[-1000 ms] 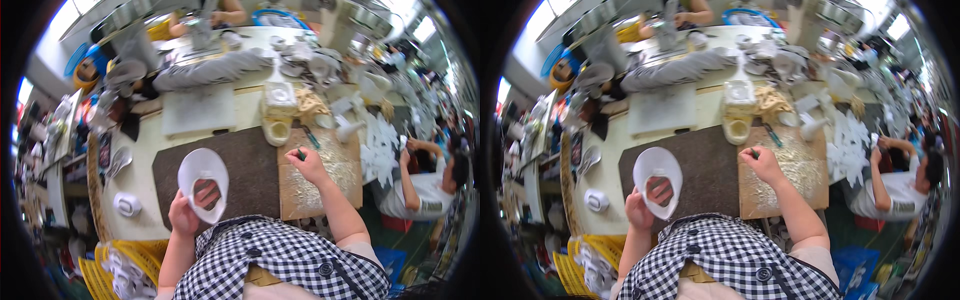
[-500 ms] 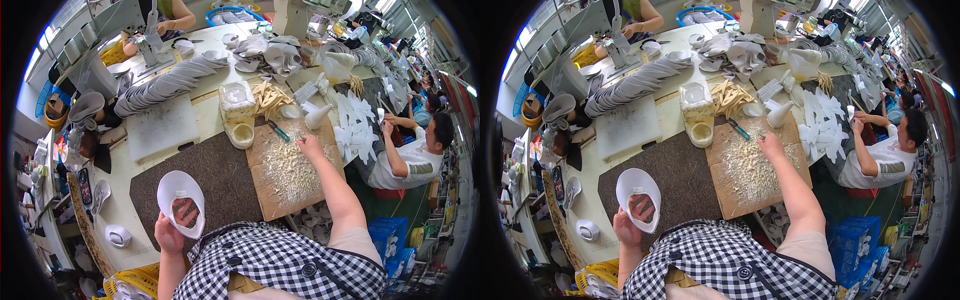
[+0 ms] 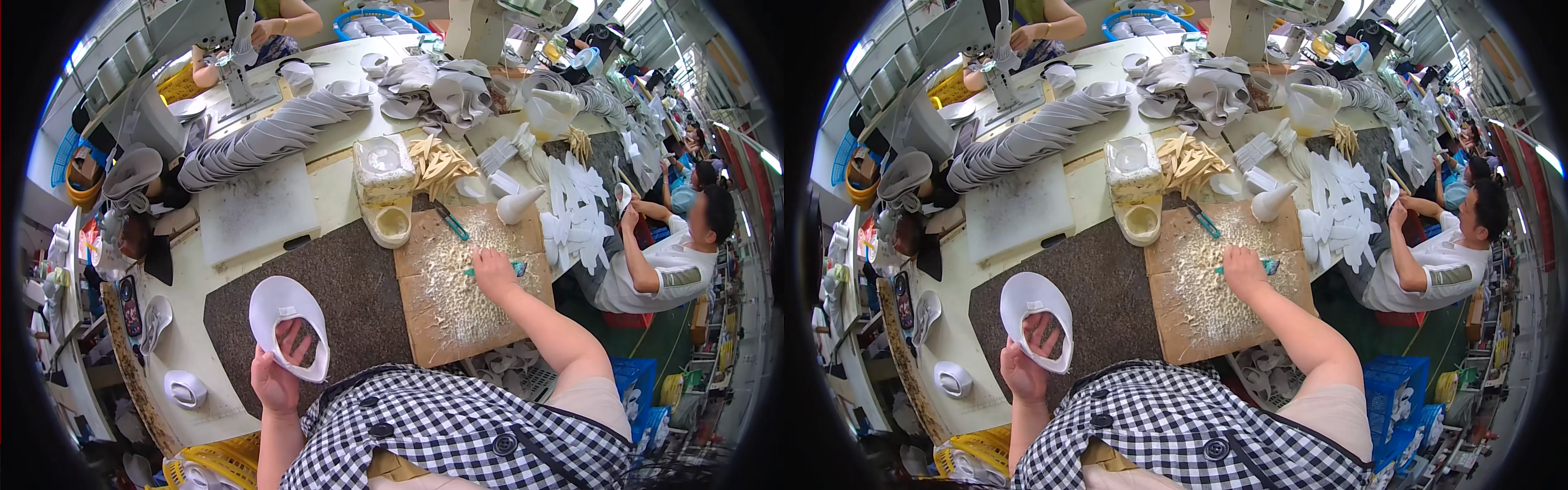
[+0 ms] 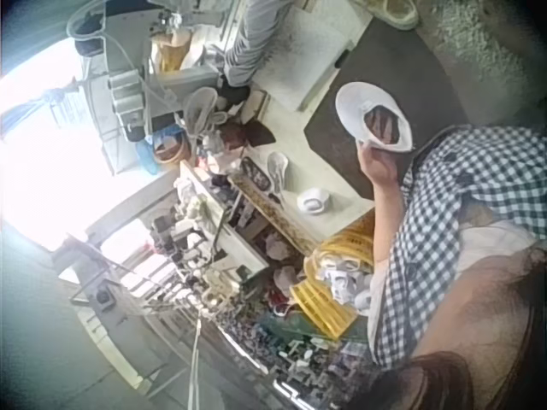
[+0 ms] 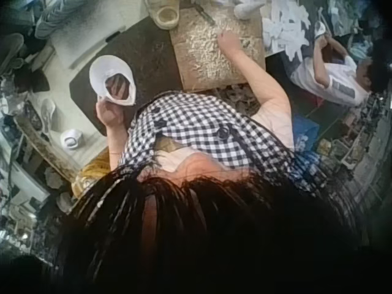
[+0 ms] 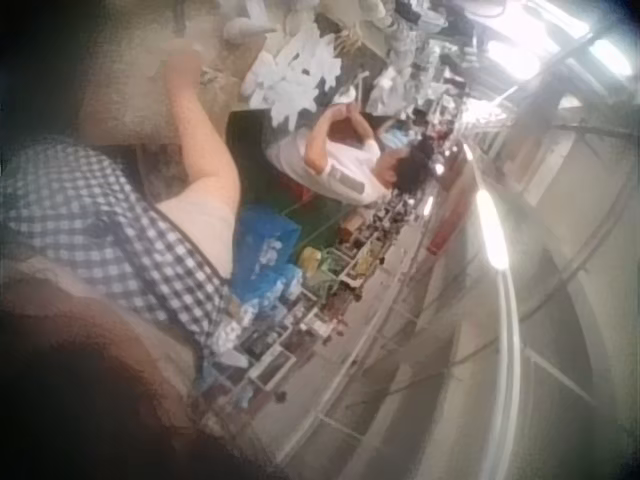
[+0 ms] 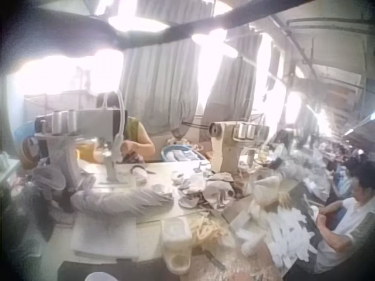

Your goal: Applying glue to the edges of white shoe uppers using a small green manual scraper.

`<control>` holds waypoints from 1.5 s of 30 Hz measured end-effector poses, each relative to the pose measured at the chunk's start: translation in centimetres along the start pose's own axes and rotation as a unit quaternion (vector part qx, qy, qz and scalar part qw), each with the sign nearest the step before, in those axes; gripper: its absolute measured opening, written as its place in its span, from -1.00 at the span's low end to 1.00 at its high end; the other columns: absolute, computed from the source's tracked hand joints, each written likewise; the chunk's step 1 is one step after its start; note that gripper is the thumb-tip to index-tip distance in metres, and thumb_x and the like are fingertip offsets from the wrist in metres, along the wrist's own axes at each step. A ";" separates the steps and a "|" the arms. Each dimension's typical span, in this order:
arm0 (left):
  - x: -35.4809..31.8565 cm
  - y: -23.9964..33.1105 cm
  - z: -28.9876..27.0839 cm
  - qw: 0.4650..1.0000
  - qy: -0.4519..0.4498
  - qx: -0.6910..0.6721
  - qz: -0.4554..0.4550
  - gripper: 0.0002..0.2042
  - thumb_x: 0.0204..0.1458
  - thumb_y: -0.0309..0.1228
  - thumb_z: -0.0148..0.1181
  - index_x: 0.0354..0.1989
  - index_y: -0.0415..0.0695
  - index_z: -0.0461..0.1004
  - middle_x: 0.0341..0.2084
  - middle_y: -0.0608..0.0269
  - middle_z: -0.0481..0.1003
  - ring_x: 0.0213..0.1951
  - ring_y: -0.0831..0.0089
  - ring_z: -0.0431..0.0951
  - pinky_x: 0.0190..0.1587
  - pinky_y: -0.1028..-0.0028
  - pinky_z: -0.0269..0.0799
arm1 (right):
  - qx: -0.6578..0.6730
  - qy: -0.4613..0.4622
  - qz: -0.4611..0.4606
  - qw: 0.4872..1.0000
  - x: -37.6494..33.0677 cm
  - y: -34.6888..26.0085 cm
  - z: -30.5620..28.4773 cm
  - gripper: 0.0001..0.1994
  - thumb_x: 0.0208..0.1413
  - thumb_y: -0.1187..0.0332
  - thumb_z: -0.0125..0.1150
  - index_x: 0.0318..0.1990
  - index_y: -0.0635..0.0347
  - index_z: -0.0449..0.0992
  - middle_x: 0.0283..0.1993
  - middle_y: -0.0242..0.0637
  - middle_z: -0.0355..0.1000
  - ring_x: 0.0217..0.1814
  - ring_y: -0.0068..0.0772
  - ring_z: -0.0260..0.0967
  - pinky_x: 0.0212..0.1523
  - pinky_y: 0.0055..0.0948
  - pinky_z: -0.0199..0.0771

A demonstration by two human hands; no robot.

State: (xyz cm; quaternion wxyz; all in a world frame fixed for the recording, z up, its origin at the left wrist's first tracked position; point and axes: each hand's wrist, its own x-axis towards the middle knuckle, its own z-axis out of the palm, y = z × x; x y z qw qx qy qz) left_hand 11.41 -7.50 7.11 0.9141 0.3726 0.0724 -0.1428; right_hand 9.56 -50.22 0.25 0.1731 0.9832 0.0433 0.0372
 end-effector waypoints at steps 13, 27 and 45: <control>-0.6 0.5 2.4 1.000 0.016 -0.006 0.007 -0.49 -0.02 -0.38 -0.11 0.16 -0.26 0.05 0.11 -0.08 0.16 0.20 0.14 0.11 0.17 0.15 0.11 | 0.494 -0.067 0.219 0.839 -0.1 3.4 -3.0 -0.84 -0.05 0.31 0.17 -0.36 0.19 0.55 -0.41 -0.29 0.46 -0.36 -0.43 0.40 -0.35 -0.45 0.35; -1.9 0.4 1.6 0.999 0.016 -0.040 -0.023 -0.49 0.00 -0.38 -0.11 0.17 -0.25 0.04 0.12 -0.06 0.16 0.18 0.15 0.16 0.14 0.15 0.17 | 0.499 0.000 0.238 0.834 0.6 0.9 -2.3 -0.83 -0.08 0.30 0.20 -0.37 0.19 0.55 -0.47 -0.19 0.43 -0.42 -0.24 0.37 -0.35 -0.38 0.34; -0.3 -0.8 1.6 0.998 0.021 -0.033 -0.057 -0.47 -0.06 -0.31 -0.05 0.15 -0.18 0.12 0.07 0.05 0.25 0.10 0.16 0.26 0.08 0.13 0.25 | 0.217 -0.018 0.077 0.973 -2.3 -3.5 -3.4 -0.85 -0.08 0.44 0.00 -0.33 0.21 0.45 -0.10 -0.18 0.33 -0.14 -0.15 0.28 -0.16 -0.26 0.33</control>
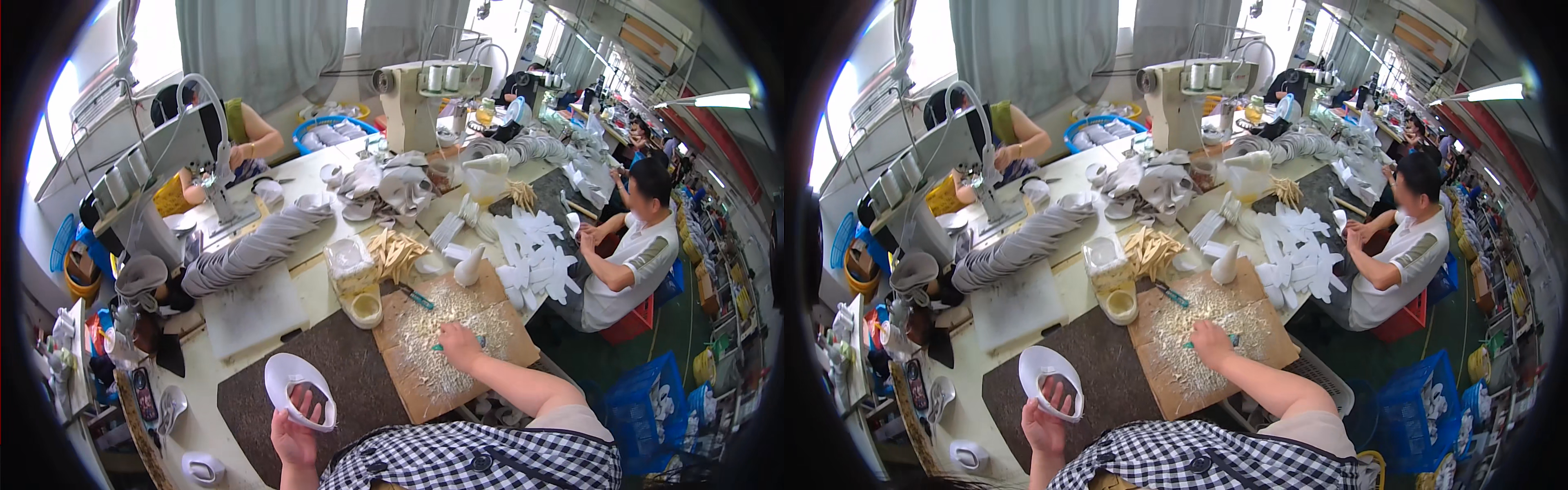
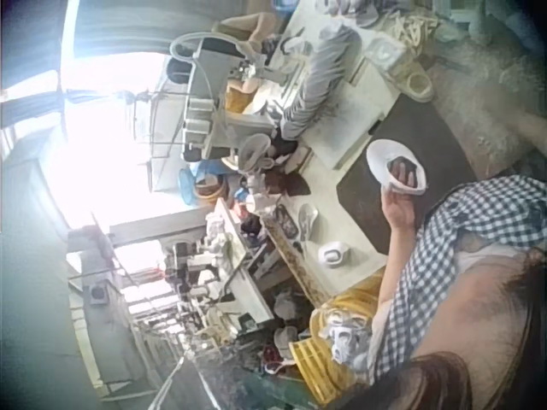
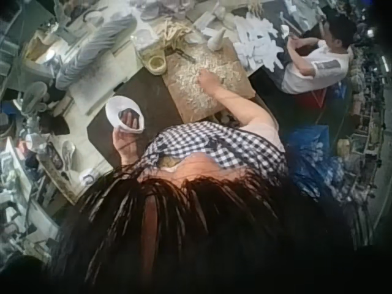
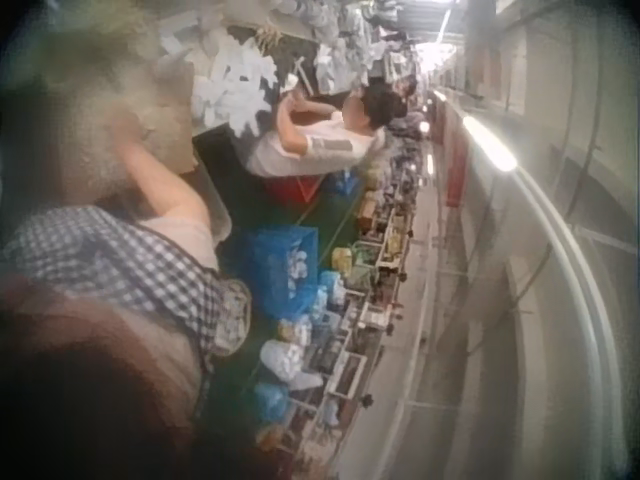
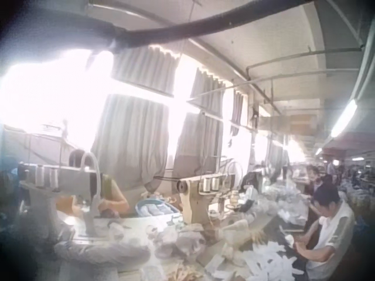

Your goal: Applying glue to the edges of white shoe uppers using a small green manual scraper.

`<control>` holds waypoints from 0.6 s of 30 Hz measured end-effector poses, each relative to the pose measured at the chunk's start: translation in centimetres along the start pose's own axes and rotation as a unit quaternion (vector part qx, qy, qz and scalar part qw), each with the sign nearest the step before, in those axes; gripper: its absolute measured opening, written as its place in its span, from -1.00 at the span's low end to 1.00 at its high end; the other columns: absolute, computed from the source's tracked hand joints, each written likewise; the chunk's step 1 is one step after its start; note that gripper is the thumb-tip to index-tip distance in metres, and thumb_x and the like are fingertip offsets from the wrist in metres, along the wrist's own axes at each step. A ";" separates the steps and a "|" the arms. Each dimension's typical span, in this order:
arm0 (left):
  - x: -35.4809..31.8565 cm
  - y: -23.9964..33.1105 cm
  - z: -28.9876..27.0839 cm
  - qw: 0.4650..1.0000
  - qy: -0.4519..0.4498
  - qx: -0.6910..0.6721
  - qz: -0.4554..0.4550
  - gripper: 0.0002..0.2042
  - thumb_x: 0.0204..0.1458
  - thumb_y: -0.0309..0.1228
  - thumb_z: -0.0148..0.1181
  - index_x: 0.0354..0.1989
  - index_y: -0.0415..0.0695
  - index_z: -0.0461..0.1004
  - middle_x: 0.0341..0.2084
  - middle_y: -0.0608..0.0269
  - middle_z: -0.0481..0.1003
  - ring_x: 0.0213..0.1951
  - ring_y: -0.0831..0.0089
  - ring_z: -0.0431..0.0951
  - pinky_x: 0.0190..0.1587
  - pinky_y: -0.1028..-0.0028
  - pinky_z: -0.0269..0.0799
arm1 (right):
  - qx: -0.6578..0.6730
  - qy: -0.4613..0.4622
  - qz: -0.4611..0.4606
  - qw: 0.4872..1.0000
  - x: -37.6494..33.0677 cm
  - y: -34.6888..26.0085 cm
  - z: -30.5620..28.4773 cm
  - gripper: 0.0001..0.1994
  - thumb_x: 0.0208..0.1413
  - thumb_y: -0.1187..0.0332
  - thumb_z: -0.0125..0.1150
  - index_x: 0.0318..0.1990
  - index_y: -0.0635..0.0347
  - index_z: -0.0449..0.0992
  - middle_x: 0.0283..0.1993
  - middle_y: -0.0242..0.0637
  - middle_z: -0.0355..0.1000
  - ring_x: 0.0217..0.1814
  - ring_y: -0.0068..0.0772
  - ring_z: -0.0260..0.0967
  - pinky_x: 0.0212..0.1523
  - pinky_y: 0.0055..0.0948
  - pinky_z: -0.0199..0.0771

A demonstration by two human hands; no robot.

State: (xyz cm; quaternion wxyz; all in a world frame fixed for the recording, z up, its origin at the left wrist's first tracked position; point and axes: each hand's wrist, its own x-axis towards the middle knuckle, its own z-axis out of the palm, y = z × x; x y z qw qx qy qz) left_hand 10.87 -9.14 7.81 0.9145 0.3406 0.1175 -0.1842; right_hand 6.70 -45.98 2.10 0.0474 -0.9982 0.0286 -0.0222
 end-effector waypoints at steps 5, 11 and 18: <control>-0.2 -0.5 1.9 1.000 -0.008 -0.019 -0.018 -0.52 -0.04 -0.30 -0.11 0.10 -0.16 0.18 0.02 0.16 0.30 0.09 0.18 0.27 0.11 0.07 0.19 | 0.297 0.068 -0.229 0.925 1.5 -8.3 -5.5 -0.67 -0.18 0.40 0.22 -0.16 0.11 0.45 -0.08 -0.24 0.32 0.00 -0.18 0.23 -0.02 -0.31 0.27; 0.3 -2.2 3.2 0.996 -0.013 -0.062 -0.061 -0.53 -0.03 -0.34 -0.16 0.09 -0.26 0.15 0.02 0.07 0.29 0.08 0.17 0.27 0.15 0.10 0.13 | 0.412 0.031 -0.339 0.846 1.4 -15.4 -8.7 -0.63 -0.20 0.29 0.32 -0.16 0.08 0.45 -0.15 -0.25 0.33 -0.07 -0.14 0.24 -0.06 -0.30 0.27; -4.6 -2.4 -2.1 0.984 0.086 0.043 0.149 -0.66 0.03 -0.32 -0.13 -0.06 -0.25 0.27 -0.17 0.17 0.38 -0.11 0.39 0.36 -0.01 0.36 0.23 | 0.422 -0.057 -0.434 0.794 1.2 -19.6 -9.0 -0.82 -0.25 0.45 0.32 -0.44 0.10 0.44 -0.40 -0.34 0.42 -0.33 -0.25 0.32 -0.26 -0.38 0.33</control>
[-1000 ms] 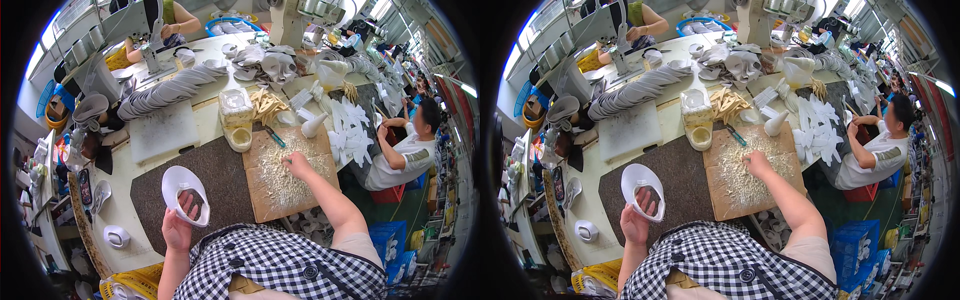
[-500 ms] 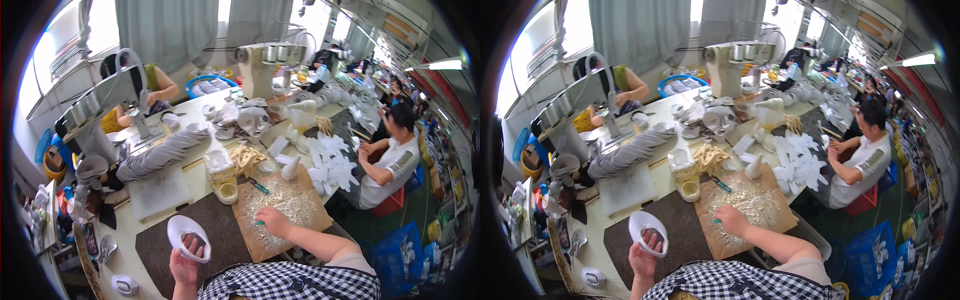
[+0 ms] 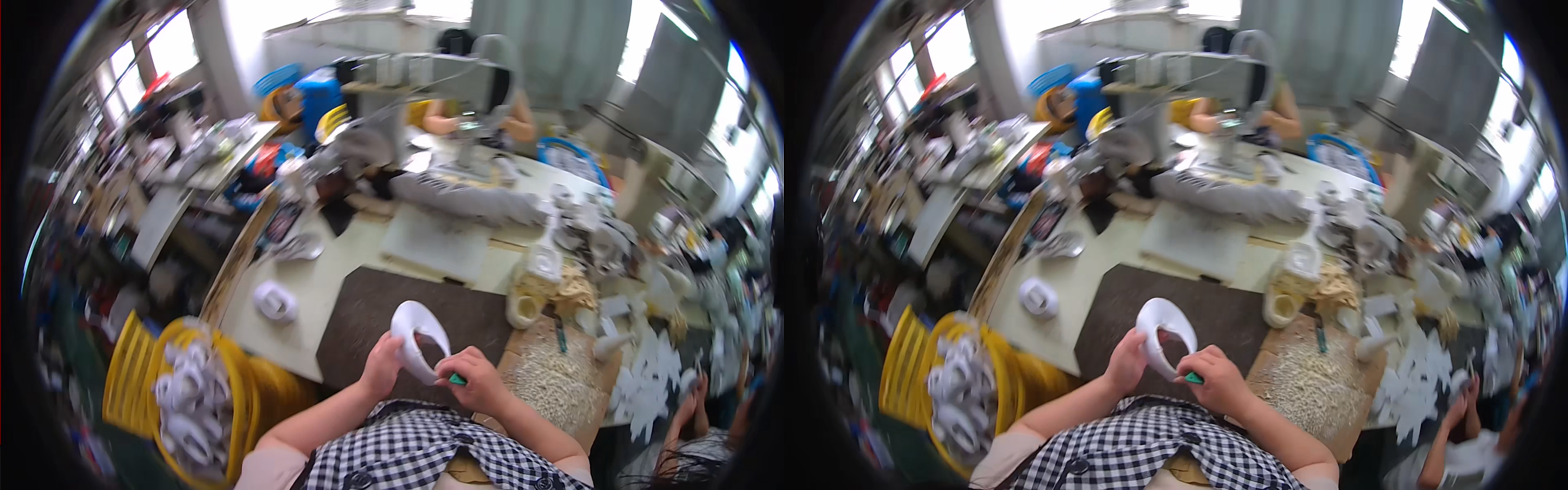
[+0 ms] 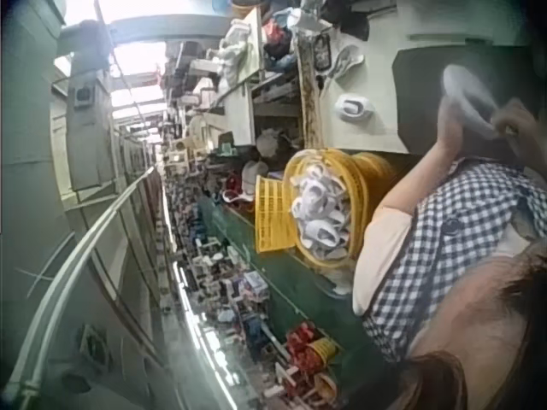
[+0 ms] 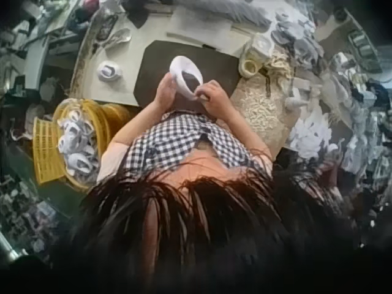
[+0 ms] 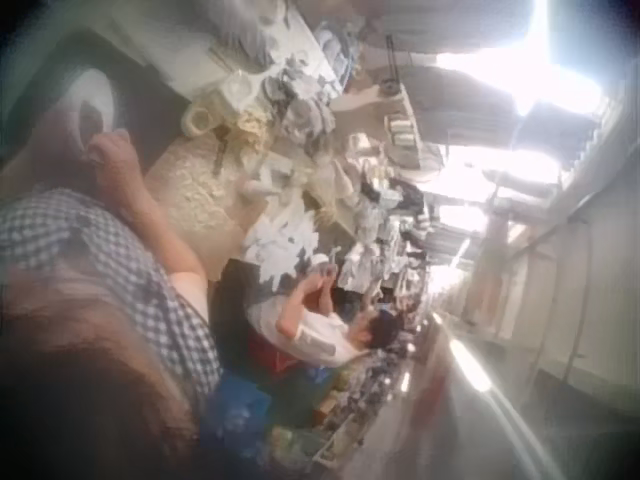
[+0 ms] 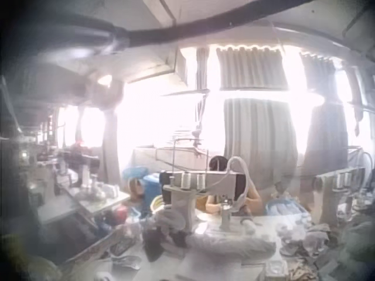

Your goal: Applying glue to the edges of white shoe uppers using a small green manual scraper.

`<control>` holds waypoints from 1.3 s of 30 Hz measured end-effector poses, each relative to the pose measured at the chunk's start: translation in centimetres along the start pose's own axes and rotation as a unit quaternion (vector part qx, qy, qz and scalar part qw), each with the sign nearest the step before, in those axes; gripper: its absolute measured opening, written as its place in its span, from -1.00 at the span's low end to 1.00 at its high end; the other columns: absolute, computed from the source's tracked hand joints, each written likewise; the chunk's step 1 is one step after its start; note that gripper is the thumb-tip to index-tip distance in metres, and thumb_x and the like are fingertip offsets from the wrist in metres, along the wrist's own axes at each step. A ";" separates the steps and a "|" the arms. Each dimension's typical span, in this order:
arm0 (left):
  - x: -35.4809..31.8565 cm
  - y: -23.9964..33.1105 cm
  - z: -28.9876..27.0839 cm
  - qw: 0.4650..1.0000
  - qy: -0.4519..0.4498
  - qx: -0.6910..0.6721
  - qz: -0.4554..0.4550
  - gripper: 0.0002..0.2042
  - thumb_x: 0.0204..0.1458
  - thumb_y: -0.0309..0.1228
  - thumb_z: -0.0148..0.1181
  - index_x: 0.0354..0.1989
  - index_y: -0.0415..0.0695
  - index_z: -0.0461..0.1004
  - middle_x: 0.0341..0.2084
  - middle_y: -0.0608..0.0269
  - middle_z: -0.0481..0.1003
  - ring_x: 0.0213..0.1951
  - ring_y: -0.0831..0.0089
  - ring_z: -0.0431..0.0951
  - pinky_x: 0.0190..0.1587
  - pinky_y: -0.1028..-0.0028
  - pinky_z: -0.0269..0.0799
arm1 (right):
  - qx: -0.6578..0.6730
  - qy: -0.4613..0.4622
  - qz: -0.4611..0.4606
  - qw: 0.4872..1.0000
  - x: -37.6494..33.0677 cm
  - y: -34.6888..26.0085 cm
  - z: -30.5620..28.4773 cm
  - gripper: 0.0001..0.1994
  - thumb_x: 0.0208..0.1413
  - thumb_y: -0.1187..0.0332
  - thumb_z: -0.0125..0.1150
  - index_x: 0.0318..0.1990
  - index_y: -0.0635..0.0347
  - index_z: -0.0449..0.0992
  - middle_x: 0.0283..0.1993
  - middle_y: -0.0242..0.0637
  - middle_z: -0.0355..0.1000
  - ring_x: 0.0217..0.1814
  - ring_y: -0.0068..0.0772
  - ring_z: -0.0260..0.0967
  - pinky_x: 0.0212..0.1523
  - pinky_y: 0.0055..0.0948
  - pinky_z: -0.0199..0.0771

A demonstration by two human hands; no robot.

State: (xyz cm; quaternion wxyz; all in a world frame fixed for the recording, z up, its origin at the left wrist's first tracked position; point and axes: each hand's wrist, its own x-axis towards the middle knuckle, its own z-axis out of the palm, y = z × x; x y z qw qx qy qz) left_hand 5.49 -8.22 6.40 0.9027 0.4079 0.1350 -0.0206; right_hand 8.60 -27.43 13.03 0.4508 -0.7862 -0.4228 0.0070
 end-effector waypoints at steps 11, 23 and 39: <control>-5.5 2.3 -6.3 0.977 0.177 0.024 -0.118 -0.74 -0.06 -0.36 0.09 -0.19 -0.17 0.38 -0.35 0.24 0.47 -0.30 0.49 0.45 -0.23 0.53 0.33 | -0.083 -0.274 -0.135 0.948 3.7 -2.1 4.3 -0.80 -0.39 0.54 0.18 -0.48 0.09 0.41 -0.44 -0.38 0.39 -0.34 -0.27 0.28 -0.29 -0.38 0.30; -19.0 10.2 -16.8 0.951 0.309 0.030 -0.014 -0.62 -0.04 -0.21 0.13 -0.05 -0.09 0.38 -0.07 0.25 0.37 0.07 0.41 0.21 0.13 0.24 -0.08 | -0.075 -0.373 -0.291 0.878 13.2 -8.6 15.8 -0.77 -0.42 0.53 0.20 -0.46 0.08 0.42 -0.40 -0.41 0.39 -0.26 -0.28 0.28 -0.23 -0.36 0.28; -20.9 23.4 -28.0 0.892 0.413 -0.078 0.168 -0.77 -0.09 -0.54 0.01 -0.19 -0.22 0.37 -0.33 0.18 0.47 -0.38 0.49 0.48 -0.36 0.55 0.38 | 0.121 -0.275 -0.164 0.940 18.3 -13.8 28.7 -0.43 -0.18 0.60 0.23 0.08 0.14 0.25 0.19 -0.13 0.06 -0.30 -0.44 0.29 -0.26 -0.51 0.38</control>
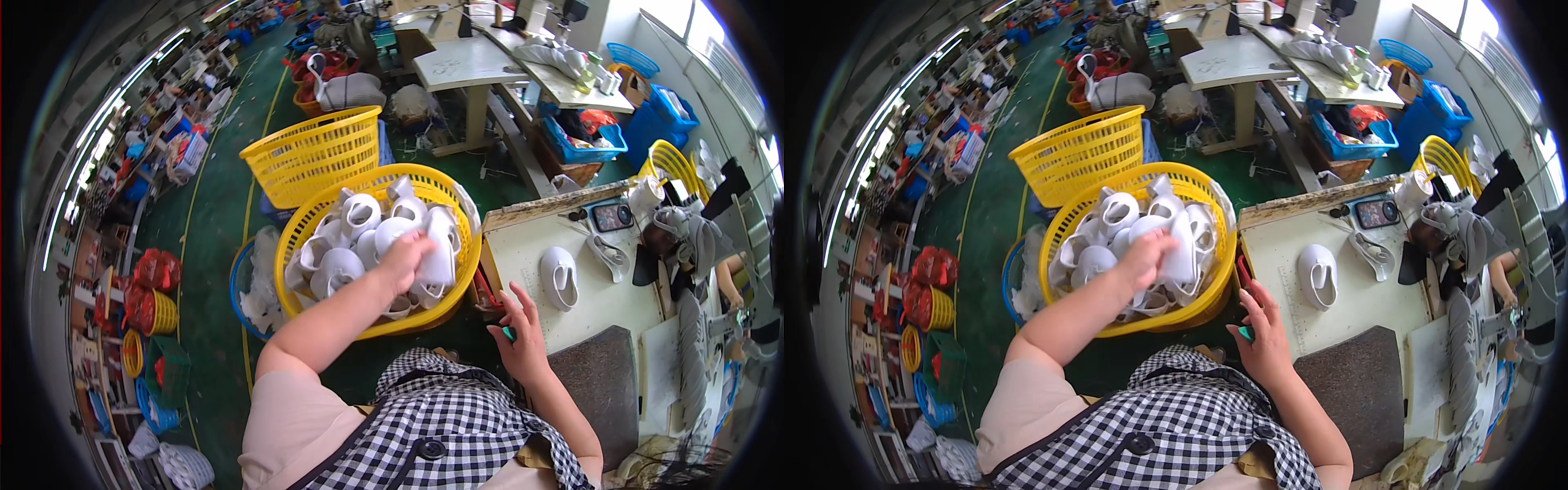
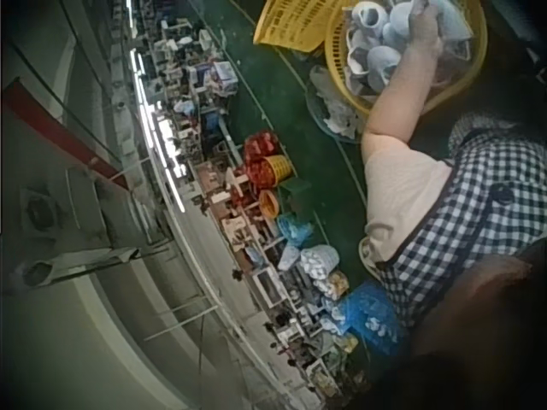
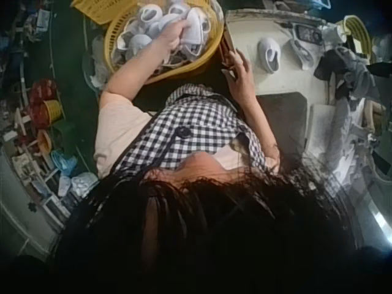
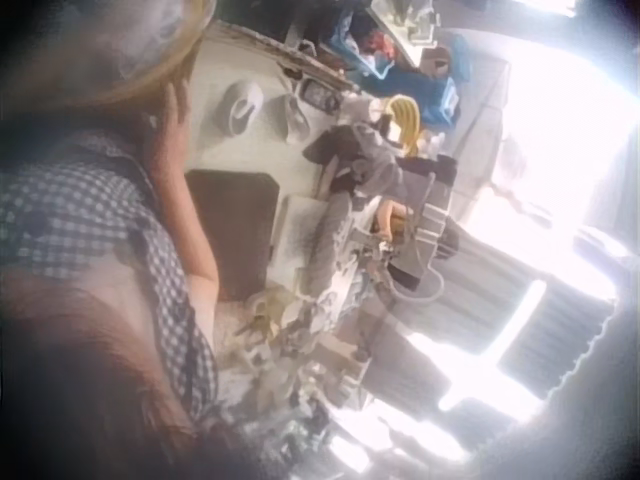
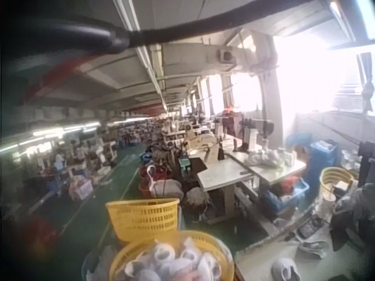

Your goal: Applying glue to the edges of white shoe uppers using a small green manual scraper.

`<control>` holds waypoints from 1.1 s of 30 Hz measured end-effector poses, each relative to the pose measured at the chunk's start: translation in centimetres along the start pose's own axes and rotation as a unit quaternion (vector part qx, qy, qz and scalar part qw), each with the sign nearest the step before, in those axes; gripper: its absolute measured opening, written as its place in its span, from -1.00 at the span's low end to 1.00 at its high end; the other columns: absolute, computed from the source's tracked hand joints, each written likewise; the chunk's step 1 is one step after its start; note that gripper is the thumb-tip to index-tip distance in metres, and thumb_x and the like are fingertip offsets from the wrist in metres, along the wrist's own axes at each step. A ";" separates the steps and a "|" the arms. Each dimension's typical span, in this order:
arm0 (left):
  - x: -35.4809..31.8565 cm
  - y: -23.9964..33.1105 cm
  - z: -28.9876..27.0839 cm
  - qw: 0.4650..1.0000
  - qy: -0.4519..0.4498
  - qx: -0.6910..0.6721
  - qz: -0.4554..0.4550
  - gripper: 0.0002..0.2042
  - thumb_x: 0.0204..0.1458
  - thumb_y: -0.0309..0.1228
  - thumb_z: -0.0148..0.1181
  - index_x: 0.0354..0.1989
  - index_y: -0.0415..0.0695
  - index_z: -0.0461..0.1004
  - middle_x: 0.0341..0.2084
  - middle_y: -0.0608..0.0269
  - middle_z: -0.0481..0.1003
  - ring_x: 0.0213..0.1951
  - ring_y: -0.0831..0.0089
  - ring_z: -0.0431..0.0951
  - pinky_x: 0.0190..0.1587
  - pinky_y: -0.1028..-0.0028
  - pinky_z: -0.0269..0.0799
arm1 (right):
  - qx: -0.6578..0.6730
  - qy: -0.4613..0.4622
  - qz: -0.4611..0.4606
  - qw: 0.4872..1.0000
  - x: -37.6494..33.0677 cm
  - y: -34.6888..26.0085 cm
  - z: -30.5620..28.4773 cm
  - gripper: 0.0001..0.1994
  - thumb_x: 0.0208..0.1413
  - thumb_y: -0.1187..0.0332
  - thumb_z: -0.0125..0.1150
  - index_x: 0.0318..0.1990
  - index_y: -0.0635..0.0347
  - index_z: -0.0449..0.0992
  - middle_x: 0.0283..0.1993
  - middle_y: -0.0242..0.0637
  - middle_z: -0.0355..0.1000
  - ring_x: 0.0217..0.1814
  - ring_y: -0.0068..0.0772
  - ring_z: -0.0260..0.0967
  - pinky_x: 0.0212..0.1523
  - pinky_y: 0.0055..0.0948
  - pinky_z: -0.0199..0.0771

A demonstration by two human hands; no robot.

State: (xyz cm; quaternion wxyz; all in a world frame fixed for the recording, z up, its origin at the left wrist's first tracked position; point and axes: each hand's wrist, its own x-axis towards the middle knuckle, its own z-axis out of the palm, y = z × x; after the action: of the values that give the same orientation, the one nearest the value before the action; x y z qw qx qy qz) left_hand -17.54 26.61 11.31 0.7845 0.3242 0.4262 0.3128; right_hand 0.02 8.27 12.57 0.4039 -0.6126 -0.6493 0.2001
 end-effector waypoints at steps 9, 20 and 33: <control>21.5 -1.3 -12.7 0.966 0.224 0.131 -0.007 -0.76 -0.10 -0.53 -0.02 -0.20 -0.24 0.35 -0.41 0.11 0.44 -0.43 0.32 0.50 -0.45 0.35 0.48 | -0.052 0.028 0.196 0.979 -5.2 4.4 -1.8 -0.67 -0.11 0.50 0.19 -0.10 0.14 0.40 0.03 -0.15 0.25 -0.01 -0.09 0.28 -0.08 -0.32 0.35; 18.3 2.5 -14.0 0.950 0.212 0.229 0.029 -0.84 -0.16 -0.51 0.02 -0.35 -0.18 0.38 -0.61 0.30 0.31 -0.65 0.60 0.25 -0.67 0.62 0.17 | -0.285 0.136 0.156 0.936 -3.2 13.0 -3.1 -0.85 -0.11 0.45 0.14 -0.31 0.16 0.47 -0.15 -0.20 0.37 -0.09 -0.16 0.27 -0.13 -0.31 0.34; 1.5 -7.0 11.9 0.719 -0.248 0.478 0.440 -0.67 -0.16 -0.36 0.20 -0.19 -0.15 0.34 -0.25 0.12 0.30 -0.24 0.29 0.35 -0.14 0.39 0.29 | 0.437 0.308 0.370 0.759 -5.1 6.9 -5.3 -0.77 0.05 0.24 0.15 -0.22 0.14 0.38 -0.53 -0.46 0.28 -0.52 -0.59 0.26 -0.45 -0.61 0.30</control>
State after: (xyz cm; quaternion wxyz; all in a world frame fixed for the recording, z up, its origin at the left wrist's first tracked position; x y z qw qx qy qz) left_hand -4.97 20.73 10.21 0.3768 0.8731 0.1188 0.2857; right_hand 8.06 3.33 9.14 0.7009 -0.5904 -0.0543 0.3965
